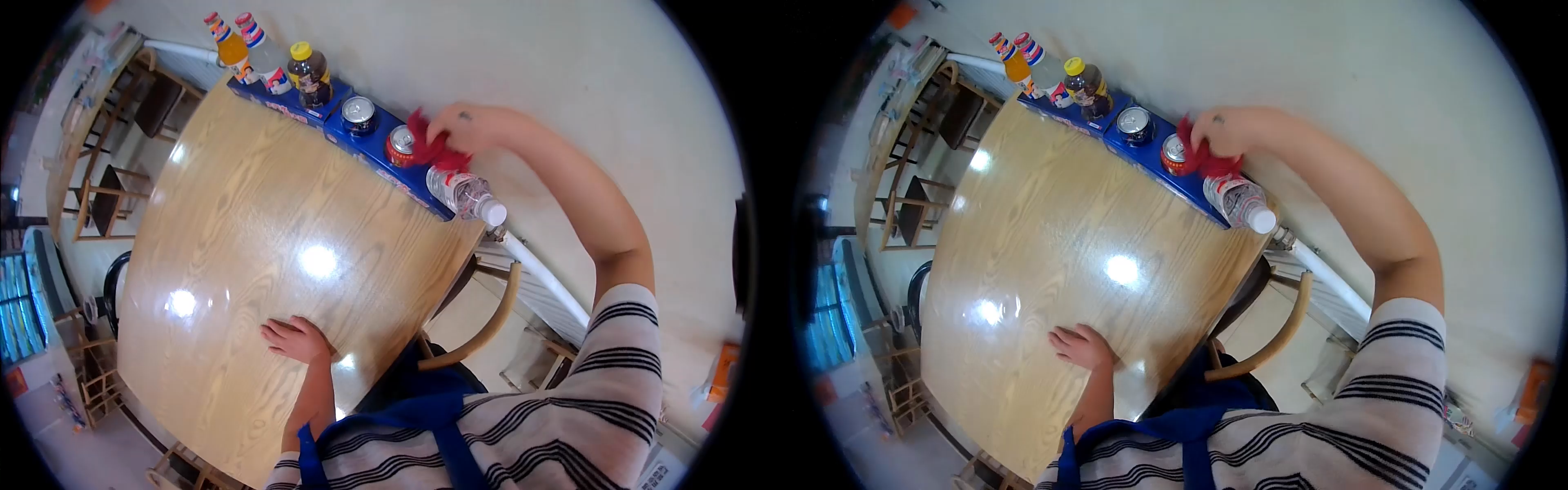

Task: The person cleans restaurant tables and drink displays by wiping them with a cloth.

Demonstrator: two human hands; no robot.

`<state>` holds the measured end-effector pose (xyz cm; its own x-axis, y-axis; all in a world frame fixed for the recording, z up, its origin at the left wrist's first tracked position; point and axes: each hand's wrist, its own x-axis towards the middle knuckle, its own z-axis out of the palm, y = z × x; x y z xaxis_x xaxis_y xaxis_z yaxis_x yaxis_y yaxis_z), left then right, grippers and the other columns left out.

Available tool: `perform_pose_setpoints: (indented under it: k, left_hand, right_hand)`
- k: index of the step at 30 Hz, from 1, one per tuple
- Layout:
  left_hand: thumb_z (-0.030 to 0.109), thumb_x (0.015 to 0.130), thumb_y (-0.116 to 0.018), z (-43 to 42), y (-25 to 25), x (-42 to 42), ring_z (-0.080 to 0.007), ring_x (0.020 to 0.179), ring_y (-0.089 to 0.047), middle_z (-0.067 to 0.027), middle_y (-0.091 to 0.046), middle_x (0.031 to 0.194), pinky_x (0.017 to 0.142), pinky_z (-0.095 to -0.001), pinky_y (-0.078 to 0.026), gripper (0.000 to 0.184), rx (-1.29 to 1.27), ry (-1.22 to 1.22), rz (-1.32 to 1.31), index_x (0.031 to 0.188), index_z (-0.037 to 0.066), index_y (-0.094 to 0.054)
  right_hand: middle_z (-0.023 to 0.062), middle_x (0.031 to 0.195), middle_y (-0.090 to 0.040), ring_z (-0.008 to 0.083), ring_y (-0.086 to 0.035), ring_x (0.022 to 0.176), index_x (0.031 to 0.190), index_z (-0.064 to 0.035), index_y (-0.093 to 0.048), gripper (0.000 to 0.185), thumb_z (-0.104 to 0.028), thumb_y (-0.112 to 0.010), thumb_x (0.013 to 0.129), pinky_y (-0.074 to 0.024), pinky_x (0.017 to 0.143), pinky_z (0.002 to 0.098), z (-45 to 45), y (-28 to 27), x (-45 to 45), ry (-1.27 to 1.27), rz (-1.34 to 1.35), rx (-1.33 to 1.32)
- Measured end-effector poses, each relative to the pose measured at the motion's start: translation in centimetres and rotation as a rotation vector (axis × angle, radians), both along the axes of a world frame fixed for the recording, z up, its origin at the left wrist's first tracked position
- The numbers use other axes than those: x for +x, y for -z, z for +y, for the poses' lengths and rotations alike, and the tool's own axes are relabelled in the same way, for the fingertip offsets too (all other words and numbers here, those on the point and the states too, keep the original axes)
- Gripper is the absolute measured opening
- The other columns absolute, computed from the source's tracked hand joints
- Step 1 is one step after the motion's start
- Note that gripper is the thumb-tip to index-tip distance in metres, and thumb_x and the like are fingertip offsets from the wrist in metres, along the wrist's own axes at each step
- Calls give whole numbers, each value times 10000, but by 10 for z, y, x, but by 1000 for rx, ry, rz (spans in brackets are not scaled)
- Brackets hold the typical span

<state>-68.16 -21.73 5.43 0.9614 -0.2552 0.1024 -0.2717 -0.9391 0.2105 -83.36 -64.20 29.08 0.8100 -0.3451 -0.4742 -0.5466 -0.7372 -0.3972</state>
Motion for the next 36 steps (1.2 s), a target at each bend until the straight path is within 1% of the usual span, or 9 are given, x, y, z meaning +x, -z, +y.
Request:
perform_pose_setpoints:
  k: [7,11,20,22,24,26,30,31,36]
  left_hand:
    - [305,885,-405,-2,-5,1,-367,1309,-231,-245,-291,1383,1038,-556,-148,540,-19,21,-22,1284,-55,-359]
    - [306,887,-389,-5,-10,1,-351,1321,-200,-233,-258,1401,1050,-541,-123,549,-32,-6,22,1299,-53,-340]
    - [276,882,-399,-6,-11,1,-362,1314,-209,-245,-273,1388,1041,-558,-130,531,-38,7,1,1288,-62,-345]
    - [278,882,-400,-6,-11,1,-361,1316,-206,-242,-273,1390,1042,-556,-128,533,-42,8,2,1289,-61,-345]
    - [280,883,-400,-7,-10,1,-359,1319,-202,-238,-273,1393,1043,-554,-127,534,-49,14,-2,1290,-60,-345]
    - [285,883,-402,-6,-10,1,-355,1322,-199,-231,-271,1398,1046,-549,-127,540,-46,-3,14,1294,-59,-343]
    - [291,884,-402,-4,-8,-1,-353,1323,-201,-231,-266,1401,1047,-549,-125,545,-16,2,4,1298,-58,-339]
    - [293,885,-401,-3,-8,-1,-353,1322,-201,-233,-267,1400,1047,-549,-123,546,-29,3,8,1297,-60,-340]
    - [297,886,-401,-7,-11,2,-353,1322,-202,-237,-275,1394,1046,-549,-125,545,-37,-8,30,1292,-62,-346]
  right_hand:
    - [204,820,-624,335,-611,774,855,15,-643,226,-126,-657,680,-478,661,396,13,64,30,-226,379,-198]
    - [205,769,-622,357,-614,719,759,13,-638,116,-68,-602,685,-483,628,411,10,69,18,-61,95,-237]
    - [172,857,-646,312,-631,795,777,3,-655,165,-132,-588,710,-501,712,392,7,94,29,-45,162,-389]
    - [149,843,-653,296,-629,788,755,-29,-663,179,-183,-626,673,-499,716,387,22,83,53,-238,409,-355]
    - [114,807,-659,287,-622,747,698,-77,-675,258,-327,-633,651,-498,678,380,26,119,63,-891,261,-403]
    - [110,766,-658,287,-620,718,673,-63,-673,297,-354,-614,657,-494,658,381,53,120,67,-998,49,-227]
    - [196,658,-602,299,-590,581,648,4,-635,141,-131,-599,626,-463,522,386,133,79,40,-281,4,399]
    - [207,639,-589,307,-586,561,647,29,-621,108,-58,-576,601,-455,489,381,145,115,25,-347,-27,274]
    - [132,834,-634,289,-610,791,878,-88,-657,242,-124,-585,650,-488,704,367,166,79,-54,193,74,375]
